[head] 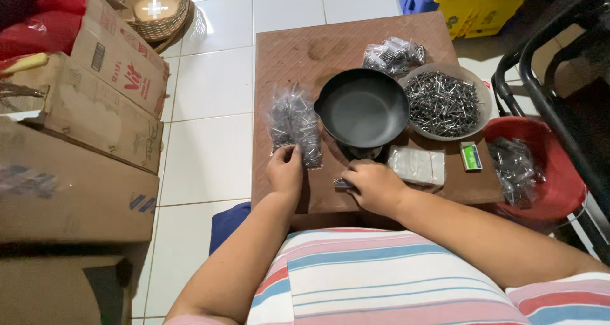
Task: The person picks up small metal staples from a bowl, places them into small plastic bags, and staples each bag shut using a handheld stapler.
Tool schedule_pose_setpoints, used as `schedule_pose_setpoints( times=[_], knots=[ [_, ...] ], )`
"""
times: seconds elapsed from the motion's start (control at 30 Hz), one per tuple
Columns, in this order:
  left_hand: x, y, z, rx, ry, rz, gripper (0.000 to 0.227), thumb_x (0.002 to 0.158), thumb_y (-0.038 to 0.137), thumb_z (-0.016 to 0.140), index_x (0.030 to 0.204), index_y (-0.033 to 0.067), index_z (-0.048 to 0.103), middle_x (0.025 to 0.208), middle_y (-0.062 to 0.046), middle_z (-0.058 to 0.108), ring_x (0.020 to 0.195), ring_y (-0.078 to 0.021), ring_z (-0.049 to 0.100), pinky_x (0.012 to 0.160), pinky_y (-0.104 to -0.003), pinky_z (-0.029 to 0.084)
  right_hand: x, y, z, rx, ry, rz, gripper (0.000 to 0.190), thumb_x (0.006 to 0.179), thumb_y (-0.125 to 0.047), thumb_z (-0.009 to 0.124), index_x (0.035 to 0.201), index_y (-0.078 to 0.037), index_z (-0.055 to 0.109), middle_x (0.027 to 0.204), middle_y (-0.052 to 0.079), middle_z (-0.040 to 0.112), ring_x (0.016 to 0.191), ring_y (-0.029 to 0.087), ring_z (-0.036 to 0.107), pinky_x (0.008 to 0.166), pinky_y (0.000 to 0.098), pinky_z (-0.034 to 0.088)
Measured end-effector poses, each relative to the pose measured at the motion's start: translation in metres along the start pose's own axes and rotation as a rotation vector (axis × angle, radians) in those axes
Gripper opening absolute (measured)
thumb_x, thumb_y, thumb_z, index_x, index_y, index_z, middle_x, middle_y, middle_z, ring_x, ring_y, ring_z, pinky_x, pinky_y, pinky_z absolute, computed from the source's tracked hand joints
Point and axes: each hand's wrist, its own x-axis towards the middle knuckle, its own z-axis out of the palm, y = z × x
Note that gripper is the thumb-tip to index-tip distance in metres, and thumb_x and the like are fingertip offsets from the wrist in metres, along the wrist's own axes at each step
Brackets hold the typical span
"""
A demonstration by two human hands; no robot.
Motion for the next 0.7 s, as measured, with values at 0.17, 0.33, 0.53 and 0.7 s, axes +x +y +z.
schedule_pose_setpoints(
  times=[0.17,0.33,0.53,0.7],
  knots=[
    [-0.026,0.014,-0.013,-0.146,-0.085,-0.004,0.008,0.077,0.021,0.064,0.082,0.0166,0.068,0.073,-0.003,0.065,0.067,-0.0109,0.058,0.059,-0.025,0.048,0.003,-0.001,0.011,-0.057,0.078,0.024,0.019,0.075,-0.031,0.056,0.088,-0.017,0.056,0.080,-0.001,0.052,0.079,0.019,0.056,0.065,0.0306,0.051],
    [-0.050,0.047,-0.036,-0.405,-0.195,0.019,0.005,0.082,0.014,0.062,0.086,0.0107,0.064,0.079,-0.003,0.065,0.074,-0.0078,0.054,0.068,-0.024,0.048,0.003,-0.001,0.014,-0.113,0.136,-0.028,0.021,0.074,-0.026,0.056,0.093,-0.017,0.055,0.080,0.004,0.053,0.076,0.023,0.057,0.063,0.0323,0.053],
    [-0.075,0.066,-0.049,-0.686,-0.304,0.019,0.004,0.086,0.009,0.056,0.090,0.0070,0.058,0.078,-0.001,0.062,0.074,-0.0061,0.057,0.066,-0.018,0.048,-0.017,-0.026,-0.040,0.160,0.188,-0.032,0.031,0.075,-0.028,0.061,0.101,-0.011,0.059,0.094,0.008,0.058,0.091,0.026,0.058,0.075,0.0321,0.050],
    [-0.109,0.091,-0.055,-0.759,-0.508,-0.048,0.006,0.083,0.008,0.060,0.087,0.0040,0.060,0.077,-0.006,0.064,0.069,-0.0078,0.059,0.062,-0.018,0.049,-0.041,-0.043,-0.072,1.105,0.438,0.047,0.034,0.070,-0.015,0.072,0.101,-0.005,0.064,0.092,0.009,0.063,0.083,0.015,0.059,0.072,0.0264,0.049]
  ],
)
